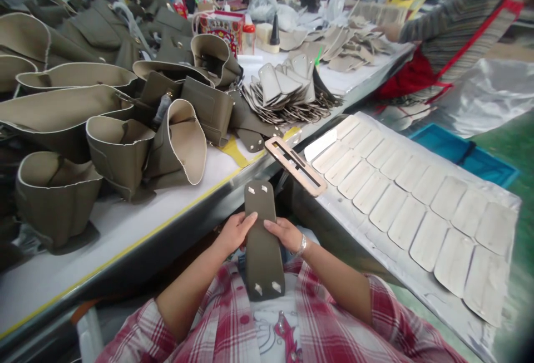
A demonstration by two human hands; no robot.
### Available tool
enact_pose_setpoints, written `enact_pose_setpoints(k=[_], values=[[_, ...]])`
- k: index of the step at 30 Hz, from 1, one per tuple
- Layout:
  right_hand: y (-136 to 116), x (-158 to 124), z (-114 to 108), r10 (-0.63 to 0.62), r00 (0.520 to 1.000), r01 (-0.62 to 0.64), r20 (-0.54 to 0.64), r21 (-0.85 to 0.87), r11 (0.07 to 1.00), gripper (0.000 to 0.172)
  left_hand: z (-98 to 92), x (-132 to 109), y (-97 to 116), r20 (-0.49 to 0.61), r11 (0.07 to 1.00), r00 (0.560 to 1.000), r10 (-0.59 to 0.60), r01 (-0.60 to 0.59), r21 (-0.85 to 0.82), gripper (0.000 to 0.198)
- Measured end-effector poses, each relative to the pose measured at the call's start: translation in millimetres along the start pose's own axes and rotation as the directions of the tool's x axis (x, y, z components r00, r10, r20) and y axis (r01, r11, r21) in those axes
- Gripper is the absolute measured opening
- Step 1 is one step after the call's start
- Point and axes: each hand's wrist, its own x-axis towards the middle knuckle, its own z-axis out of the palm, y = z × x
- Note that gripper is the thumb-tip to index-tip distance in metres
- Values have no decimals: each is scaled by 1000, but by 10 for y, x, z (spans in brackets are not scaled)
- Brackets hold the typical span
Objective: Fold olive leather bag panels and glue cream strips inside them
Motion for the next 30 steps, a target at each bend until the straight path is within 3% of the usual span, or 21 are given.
enact_pose_setpoints(k=[3,6,10,16,22,25,30], values=[[11,-6,-16,-9,1000,9,-6,-34,999,51,23,32,-19,-12,995,1000,29,-30,-92,43],[-40,3,-47,-34,999,31,-10,-210,977,53,14,47,-33,-46,987,996,72,-78,-142,42],[-160,86,-65,-100,976,-1,-191,-468,884,53,-29,79,-22,-48,992,996,77,-82,-98,42],[-120,173,-59,-99,961,-20,-260,-419,908,51,-39,70,-37,-84,995,992,89,-84,61,42],[-22,97,-117,-124,963,25,-241,-377,926,52,-61,-258,-123,135,969,988,80,-108,220,37],[3,126,-110,-144,964,53,-223,-369,928,52,12,-355,-173,137,973,988,77,-104,207,39],[20,157,-66,-124,965,6,-229,-457,890,57,113,-350,-247,73,999,997,5,-8,32,40]])
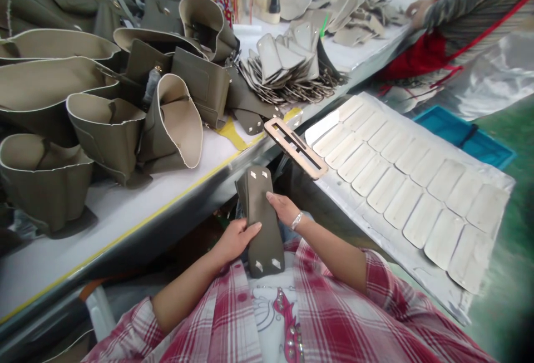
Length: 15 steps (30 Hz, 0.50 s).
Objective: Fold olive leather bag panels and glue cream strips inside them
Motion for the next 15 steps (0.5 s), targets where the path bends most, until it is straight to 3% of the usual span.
enact_pose_setpoints(k=[3,7,11,15], values=[[-29,-136,14,9,999,2,40,-254,967,58,-29,18,-16,-8,995,1000,-29,28,-92,39],[-35,-387,73,45,998,-17,36,-565,825,46,-40,36,-30,-28,998,1000,-10,8,-62,40],[48,-464,145,51,999,-38,7,-573,819,41,46,44,-74,-104,1000,995,-3,0,-24,41],[131,-464,161,34,999,-16,40,-383,924,40,71,-13,-132,-136,1000,991,5,-3,17,42]])
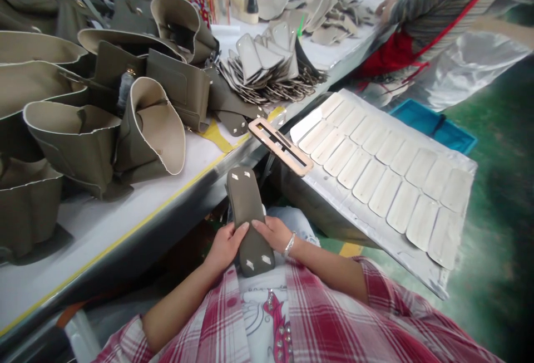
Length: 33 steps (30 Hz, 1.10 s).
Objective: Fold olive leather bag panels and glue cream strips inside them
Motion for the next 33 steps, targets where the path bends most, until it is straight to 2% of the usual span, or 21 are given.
enact_pose_setpoints(k=[2,5,8,11,12,14,16,17,20,22,24,25,27,29,31,33], values=[[19,-28,-3,-16,1000,16,1,88,996,38,-16,-70,-40,88,1000,996,-3,2,13,40],[39,-94,-19,-28,999,26,24,58,998,34,-2,-211,-120,186,999,982,-23,13,53,37],[59,-152,-24,-25,996,25,82,-6,1000,32,35,-309,-179,144,993,989,-21,4,118,34],[51,-187,-13,-77,992,62,102,143,988,33,-50,-229,-130,131,976,991,22,-50,212,31],[39,-196,-7,-102,989,76,105,224,972,34,-120,-148,-75,87,964,995,55,-76,254,31],[5,-214,1,-133,983,80,125,359,930,38,-306,83,91,-91,948,982,166,-133,290,37],[-36,-240,-4,-161,976,86,148,417,905,39,-497,352,303,-264,947,925,273,-210,244,51],[-56,-257,-15,-179,972,101,155,414,905,38,-575,480,408,-301,943,900,314,-257,212,54],[-118,-309,-94,-241,955,186,174,286,940,34,-694,755,631,-241,913,882,405,-378,153,43],[-166,-323,-181,-253,942,225,221,144,964,32,-693,824,684,-174,906,889,423,-413,92,37],[-233,-295,-282,-203,945,219,258,-33,975,32,-662,818,683,-131,914,905,406,-405,32,37],[-277,-261,-334,-156,960,191,230,-135,972,33,-641,799,672,-120,914,907,404,-404,29,36],[-388,-159,-431,-84,994,103,73,-325,940,39,-591,746,646,-112,902,895,431,-425,71,34],[-513,-28,-500,-69,993,18,-98,-447,894,46,-535,694,623,-129,885,876,464,-452,110,32],[-616,101,-526,-78,986,-9,-150,-508,862,51,-483,654,605,-170,881,866,471,-455,128,31],[-661,206,-509,-71,989,-7,-131,-513,858,52,-448,625,593,-222,890,862,456,-434,143,31]])
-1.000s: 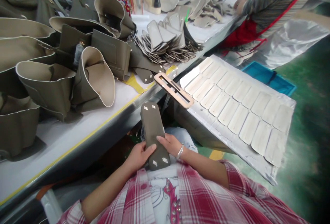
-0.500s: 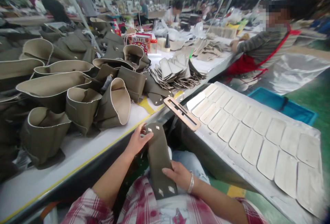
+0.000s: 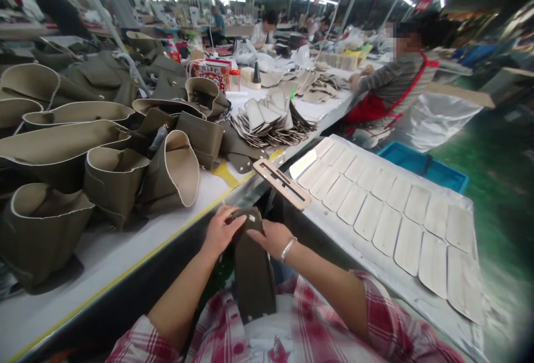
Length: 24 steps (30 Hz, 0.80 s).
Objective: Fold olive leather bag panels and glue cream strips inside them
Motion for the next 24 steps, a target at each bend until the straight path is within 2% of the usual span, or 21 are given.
enact_pose_setpoints(k=[2,4,7,10,12,15,20,24], values=[[-1,68,61,-33,999,30,27,98,995,48,8,-29,6,-30,1000,999,-22,22,22,31],[39,108,147,-92,995,78,37,277,958,45,3,-59,12,-37,999,998,-46,47,26,31],[125,141,255,-184,983,136,25,571,809,47,-12,-142,-2,-29,996,996,-86,84,-43,37],[170,163,293,-221,975,128,26,748,651,53,-31,-279,-53,-63,982,984,-165,158,-104,50],[164,176,291,-225,974,105,40,796,596,55,-52,-364,-83,-37,985,984,-175,174,-20,43],[129,198,284,-245,969,113,42,803,585,55,-103,-408,-76,92,987,989,-119,108,119,29],[112,230,281,-249,967,115,60,768,630,56,-159,-290,7,193,989,978,-84,59,136,31],[137,244,261,-247,967,108,63,777,620,55,-80,-268,13,177,996,982,-65,52,78,33]])
